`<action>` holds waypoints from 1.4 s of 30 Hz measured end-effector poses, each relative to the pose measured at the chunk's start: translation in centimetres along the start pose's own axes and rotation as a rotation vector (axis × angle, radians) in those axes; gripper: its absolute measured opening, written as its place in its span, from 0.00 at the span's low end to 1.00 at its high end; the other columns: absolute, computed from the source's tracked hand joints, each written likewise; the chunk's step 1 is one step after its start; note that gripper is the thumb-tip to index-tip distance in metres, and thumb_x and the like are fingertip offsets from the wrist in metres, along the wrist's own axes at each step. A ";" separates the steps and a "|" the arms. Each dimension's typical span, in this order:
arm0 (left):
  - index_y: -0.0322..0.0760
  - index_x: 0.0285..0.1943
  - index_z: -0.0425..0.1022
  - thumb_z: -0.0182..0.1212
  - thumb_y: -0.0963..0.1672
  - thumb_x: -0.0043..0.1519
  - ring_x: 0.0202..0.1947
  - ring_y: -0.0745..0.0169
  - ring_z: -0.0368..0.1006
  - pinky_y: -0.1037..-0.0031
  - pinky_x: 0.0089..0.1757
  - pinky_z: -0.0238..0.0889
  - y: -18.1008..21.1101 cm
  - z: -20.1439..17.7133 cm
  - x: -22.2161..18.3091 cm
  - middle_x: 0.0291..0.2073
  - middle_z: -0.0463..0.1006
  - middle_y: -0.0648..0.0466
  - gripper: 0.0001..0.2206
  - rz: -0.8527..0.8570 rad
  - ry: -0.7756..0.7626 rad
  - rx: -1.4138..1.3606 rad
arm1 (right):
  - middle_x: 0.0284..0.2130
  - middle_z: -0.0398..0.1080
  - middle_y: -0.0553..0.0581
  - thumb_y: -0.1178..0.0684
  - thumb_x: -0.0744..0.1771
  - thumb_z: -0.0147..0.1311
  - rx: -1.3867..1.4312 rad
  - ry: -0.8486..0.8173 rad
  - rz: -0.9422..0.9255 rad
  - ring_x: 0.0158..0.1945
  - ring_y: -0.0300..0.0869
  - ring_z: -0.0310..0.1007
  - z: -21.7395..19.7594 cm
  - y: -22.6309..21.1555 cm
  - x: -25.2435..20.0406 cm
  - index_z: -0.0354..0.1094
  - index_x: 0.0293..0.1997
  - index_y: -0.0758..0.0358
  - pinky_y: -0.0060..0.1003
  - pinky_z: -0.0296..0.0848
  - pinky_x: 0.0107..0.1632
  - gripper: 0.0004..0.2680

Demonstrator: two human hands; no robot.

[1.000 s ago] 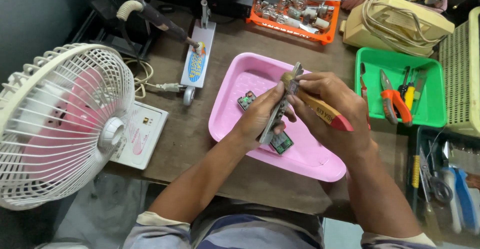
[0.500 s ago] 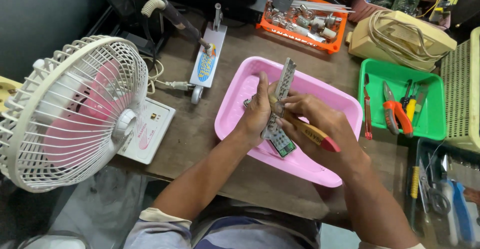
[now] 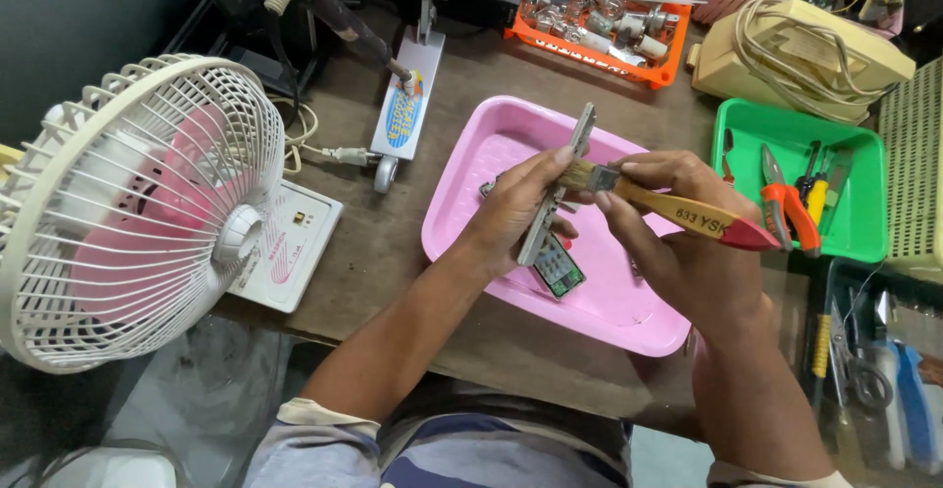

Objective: Cleaning the internal components of a remote control using a brush and cleaning solution on a workbench.

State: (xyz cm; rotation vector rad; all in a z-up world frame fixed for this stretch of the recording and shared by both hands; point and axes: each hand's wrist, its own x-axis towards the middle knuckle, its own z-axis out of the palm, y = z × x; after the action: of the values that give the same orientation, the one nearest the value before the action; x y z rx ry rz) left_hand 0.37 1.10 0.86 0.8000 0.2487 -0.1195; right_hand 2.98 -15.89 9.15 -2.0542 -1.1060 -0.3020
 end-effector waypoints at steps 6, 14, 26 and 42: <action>0.36 0.41 0.75 0.58 0.52 0.65 0.43 0.59 0.76 0.72 0.33 0.74 -0.8 -0.9 0.7 0.36 0.77 0.53 0.15 0.043 -0.008 -0.082 | 0.29 0.75 0.44 0.53 0.65 0.64 0.246 -0.418 0.352 0.26 0.29 0.67 -0.3 -0.7 -0.1 0.72 0.44 0.59 0.25 0.67 0.27 0.08; 0.38 0.50 0.75 0.60 0.52 0.63 0.40 0.57 0.79 0.61 0.39 0.79 -0.3 -1.0 0.6 0.38 0.80 0.49 0.17 0.079 0.017 -0.069 | 0.42 0.78 0.61 0.60 0.65 0.62 0.301 -0.281 0.166 0.38 0.39 0.78 -0.1 -1.4 0.9 0.69 0.46 0.68 0.28 0.77 0.33 0.08; 0.36 0.49 0.75 0.61 0.52 0.62 0.46 0.58 0.76 0.58 0.40 0.81 -0.1 -1.3 0.9 0.42 0.75 0.52 0.17 0.149 0.102 -0.137 | 0.40 0.76 0.55 0.60 0.66 0.59 0.385 -0.469 -0.028 0.49 0.49 0.80 -0.2 -0.5 1.0 0.71 0.44 0.67 0.35 0.79 0.49 0.05; 0.29 0.53 0.75 0.54 0.58 0.61 0.39 0.30 0.79 0.47 0.43 0.76 0.7 -1.4 0.9 0.43 0.80 0.40 0.29 -0.045 0.176 -0.319 | 0.39 0.78 0.62 0.67 0.64 0.60 0.506 -0.347 0.035 0.45 0.47 0.83 -0.7 0.5 1.8 0.71 0.45 0.70 0.32 0.85 0.46 0.07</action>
State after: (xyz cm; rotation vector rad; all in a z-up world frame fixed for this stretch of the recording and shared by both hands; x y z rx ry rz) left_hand 1.12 2.59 0.14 0.4873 0.4403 -0.0496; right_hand 4.52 -15.49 10.36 -1.6977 -1.2000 0.3375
